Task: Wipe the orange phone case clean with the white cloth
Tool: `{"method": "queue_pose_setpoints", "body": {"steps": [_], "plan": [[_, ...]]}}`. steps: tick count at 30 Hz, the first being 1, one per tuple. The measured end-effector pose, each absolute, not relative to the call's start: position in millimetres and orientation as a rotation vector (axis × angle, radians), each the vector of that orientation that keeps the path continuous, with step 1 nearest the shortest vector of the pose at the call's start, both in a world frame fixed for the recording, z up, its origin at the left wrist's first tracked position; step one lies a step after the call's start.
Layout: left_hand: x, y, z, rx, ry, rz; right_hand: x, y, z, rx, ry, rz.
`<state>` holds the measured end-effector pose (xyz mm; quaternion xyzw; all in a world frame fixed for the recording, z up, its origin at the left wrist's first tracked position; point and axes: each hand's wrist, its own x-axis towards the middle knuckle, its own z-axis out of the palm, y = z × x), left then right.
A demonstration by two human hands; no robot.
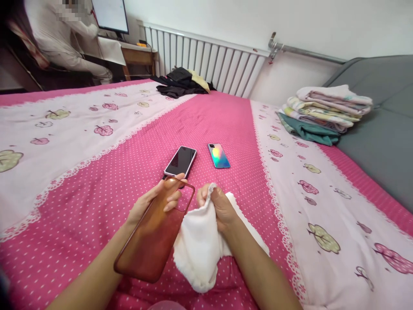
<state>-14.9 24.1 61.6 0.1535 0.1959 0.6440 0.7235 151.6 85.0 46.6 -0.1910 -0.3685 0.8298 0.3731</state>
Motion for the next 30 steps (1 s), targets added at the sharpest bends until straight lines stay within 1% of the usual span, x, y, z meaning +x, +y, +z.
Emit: {"method": "queue_pose_setpoints", "body": {"steps": [3, 5, 9, 12, 16, 18, 21, 26, 29, 30], "plan": [[-17.4, 24.2, 61.8, 0.311, 0.327, 1.37, 152.9, 82.5, 45.9, -0.408, -1.004, 2.169], [-18.3, 24.1, 61.8, 0.282, 0.292, 1.343, 153.2, 81.9, 50.1, -0.436, -1.015, 2.173], [-18.5, 22.7, 62.4, 0.198, 0.269, 1.327, 161.8, 93.5, 68.9, -0.787, -0.97, 2.044], [-18.3, 22.9, 60.8, 0.202, 0.252, 1.287, 178.8, 116.7, 78.0, -0.979, -0.733, 1.793], [-17.3, 25.4, 57.1, 0.289, 0.364, 1.314, 204.5, 152.0, 67.3, -1.151, -0.587, 1.241], [-16.2, 25.5, 56.8, 0.298, 0.394, 1.312, 214.2, 164.2, 57.5, -1.202, -0.577, 1.132], [-14.1, 23.6, 59.1, 0.253, 0.321, 1.308, 223.1, 172.7, 47.7, -1.221, -0.598, 0.948], [-12.7, 21.2, 63.8, 0.197, 0.279, 1.321, 219.9, 166.2, 50.6, -1.227, -0.723, 0.596], [-9.3, 21.6, 61.7, 0.267, 0.316, 1.308, 204.2, 150.5, 55.3, -1.229, -0.941, 0.516], [-6.7, 21.9, 59.9, 0.307, 0.334, 1.303, 197.3, 143.5, 56.3, -1.227, -1.109, 0.493]]}}
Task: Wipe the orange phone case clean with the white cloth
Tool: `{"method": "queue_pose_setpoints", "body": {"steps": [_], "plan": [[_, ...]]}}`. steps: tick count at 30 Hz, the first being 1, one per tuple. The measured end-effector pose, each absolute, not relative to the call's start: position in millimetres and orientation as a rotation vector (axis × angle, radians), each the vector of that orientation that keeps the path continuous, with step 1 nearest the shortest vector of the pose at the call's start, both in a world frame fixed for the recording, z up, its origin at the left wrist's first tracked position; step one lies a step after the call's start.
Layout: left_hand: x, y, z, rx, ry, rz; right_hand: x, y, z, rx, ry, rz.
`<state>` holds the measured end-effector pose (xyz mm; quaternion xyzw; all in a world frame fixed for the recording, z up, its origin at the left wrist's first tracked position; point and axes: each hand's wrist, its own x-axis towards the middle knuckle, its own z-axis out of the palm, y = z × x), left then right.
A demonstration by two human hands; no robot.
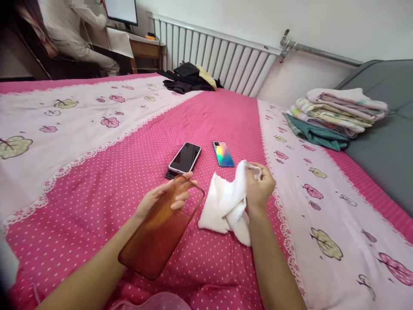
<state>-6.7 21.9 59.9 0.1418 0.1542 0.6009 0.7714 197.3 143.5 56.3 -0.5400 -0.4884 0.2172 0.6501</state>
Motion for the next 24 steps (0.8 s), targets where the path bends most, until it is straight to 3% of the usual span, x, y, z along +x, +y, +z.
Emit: {"method": "queue_pose_setpoints", "body": {"steps": [8, 14, 24], "plan": [[20.8, 21.3, 42.8, 0.485, 0.448, 1.203, 159.9, 91.0, 62.3, -0.802, -1.818, 0.409], [18.0, 19.8, 46.7, 0.457, 0.491, 1.214, 160.2, 82.0, 65.0, -0.578, -2.06, 0.536], [15.9, 19.6, 41.4, 0.58, 0.49, 1.259, 152.9, 77.3, 62.8, -0.81, -1.96, 0.598]]}}
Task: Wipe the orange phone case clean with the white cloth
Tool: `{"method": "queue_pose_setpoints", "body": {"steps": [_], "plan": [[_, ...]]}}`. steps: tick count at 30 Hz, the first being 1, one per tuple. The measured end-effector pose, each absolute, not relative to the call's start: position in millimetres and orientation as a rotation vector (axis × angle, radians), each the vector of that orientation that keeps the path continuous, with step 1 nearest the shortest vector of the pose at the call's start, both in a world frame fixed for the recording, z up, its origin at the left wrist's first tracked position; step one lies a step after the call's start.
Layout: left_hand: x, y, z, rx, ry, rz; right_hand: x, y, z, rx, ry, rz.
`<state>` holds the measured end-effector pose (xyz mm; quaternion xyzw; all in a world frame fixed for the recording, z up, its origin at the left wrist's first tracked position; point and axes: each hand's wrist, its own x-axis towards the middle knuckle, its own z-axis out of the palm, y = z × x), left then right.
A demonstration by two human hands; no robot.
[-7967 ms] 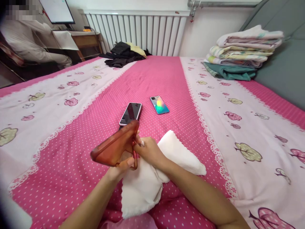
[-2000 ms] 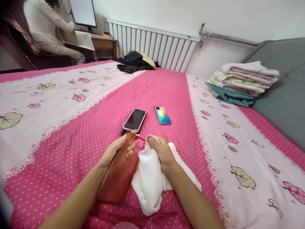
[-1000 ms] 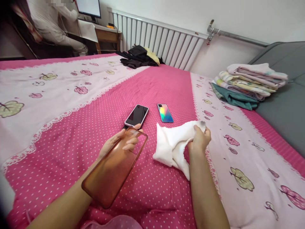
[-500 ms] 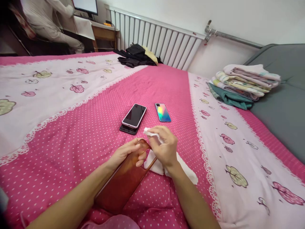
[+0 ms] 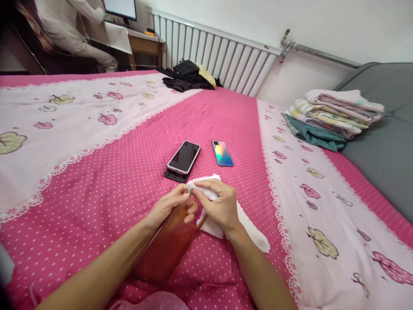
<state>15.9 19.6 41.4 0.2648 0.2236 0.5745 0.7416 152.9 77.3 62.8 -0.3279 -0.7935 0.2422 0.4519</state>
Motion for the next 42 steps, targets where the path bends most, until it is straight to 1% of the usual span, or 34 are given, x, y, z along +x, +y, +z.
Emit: {"method": "queue_pose_setpoints", "body": {"steps": [9, 14, 17, 21, 26, 32, 36, 42], "plan": [[21.4, 14.9, 45.8, 0.68, 0.535, 1.276, 160.3, 72.2, 71.3, -0.747, -2.098, 0.368], [22.8, 10.5, 47.5, 0.781, 0.594, 1.241, 157.5, 68.2, 68.4, -0.671, -2.14, 0.016], [22.3, 8.5, 46.8, 0.855, 0.599, 1.227, 155.1, 66.1, 63.3, -0.643, -2.096, -0.083], [20.7, 9.0, 44.5, 0.925, 0.602, 1.221, 153.3, 65.4, 58.3, -0.655, -2.03, -0.012], [24.7, 10.0, 44.1, 0.867, 0.678, 1.284, 150.9, 66.4, 55.8, -0.703, -2.031, 0.06], [32.6, 7.6, 49.1, 0.881, 0.752, 1.313, 149.0, 69.2, 50.9, -0.721, -1.967, 0.01], [29.1, 8.6, 47.6, 0.935, 0.762, 1.417, 147.7, 73.8, 47.4, -0.775, -1.917, 0.005], [18.1, 13.8, 45.6, 0.955, 0.738, 1.499, 146.2, 81.7, 42.8, -1.019, -1.834, 0.211]]}}
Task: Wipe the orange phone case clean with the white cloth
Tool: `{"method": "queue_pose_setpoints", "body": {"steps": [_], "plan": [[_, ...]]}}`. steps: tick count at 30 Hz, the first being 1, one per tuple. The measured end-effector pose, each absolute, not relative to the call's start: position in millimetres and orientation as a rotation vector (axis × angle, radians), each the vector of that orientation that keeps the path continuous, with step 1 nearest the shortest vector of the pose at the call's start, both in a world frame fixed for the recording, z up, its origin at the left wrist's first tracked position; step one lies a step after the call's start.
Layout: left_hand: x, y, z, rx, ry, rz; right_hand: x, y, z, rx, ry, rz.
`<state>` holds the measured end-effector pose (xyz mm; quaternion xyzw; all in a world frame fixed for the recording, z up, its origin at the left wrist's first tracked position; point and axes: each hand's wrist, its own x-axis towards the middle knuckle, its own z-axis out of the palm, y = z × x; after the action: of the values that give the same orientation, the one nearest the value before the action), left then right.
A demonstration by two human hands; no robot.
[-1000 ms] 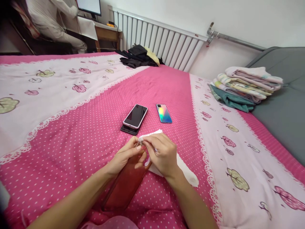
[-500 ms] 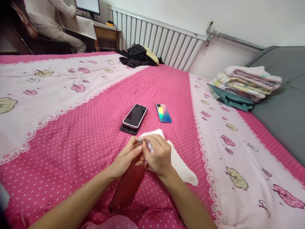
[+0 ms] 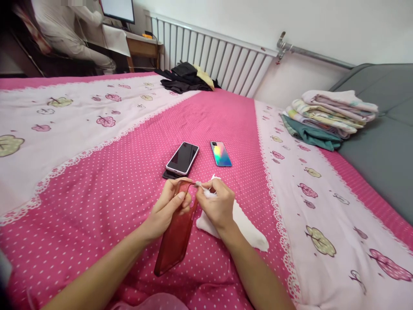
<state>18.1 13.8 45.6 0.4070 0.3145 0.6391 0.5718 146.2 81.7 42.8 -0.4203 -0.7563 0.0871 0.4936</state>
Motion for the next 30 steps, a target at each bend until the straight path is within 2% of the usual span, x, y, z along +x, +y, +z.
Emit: {"method": "queue_pose_setpoints", "body": {"steps": [4, 11, 15, 17, 20, 23, 26, 30], "plan": [[12.9, 16.2, 50.8, 0.768, 0.713, 1.526, 147.4, 82.4, 45.8, -1.061, -1.847, 0.325], [6.6, 23.0, 53.9, 0.459, 0.57, 1.541, 148.8, 80.4, 49.8, -1.017, -1.895, 0.746], [2.8, 25.9, 50.8, 0.44, 0.534, 1.424, 149.8, 81.1, 48.8, -1.147, -1.805, 0.797], [0.0, 26.1, 48.0, 0.402, 0.52, 1.389, 150.7, 83.3, 48.2, -1.186, -1.704, 0.851], [-2.8, 23.2, 45.0, 0.349, 0.402, 1.292, 151.8, 87.4, 49.5, -1.177, -1.428, 1.108], [-3.5, 17.6, 46.7, 0.326, 0.243, 1.359, 152.3, 89.8, 54.1, -1.155, -1.163, 1.327], [-6.1, 14.3, 51.9, 0.333, 0.179, 1.412, 153.2, 91.0, 57.7, -1.15, -1.073, 1.369], [-9.1, 15.5, 56.9, 0.359, 0.205, 1.225, 154.8, 94.2, 56.6, -1.091, -1.129, 1.248]]}}
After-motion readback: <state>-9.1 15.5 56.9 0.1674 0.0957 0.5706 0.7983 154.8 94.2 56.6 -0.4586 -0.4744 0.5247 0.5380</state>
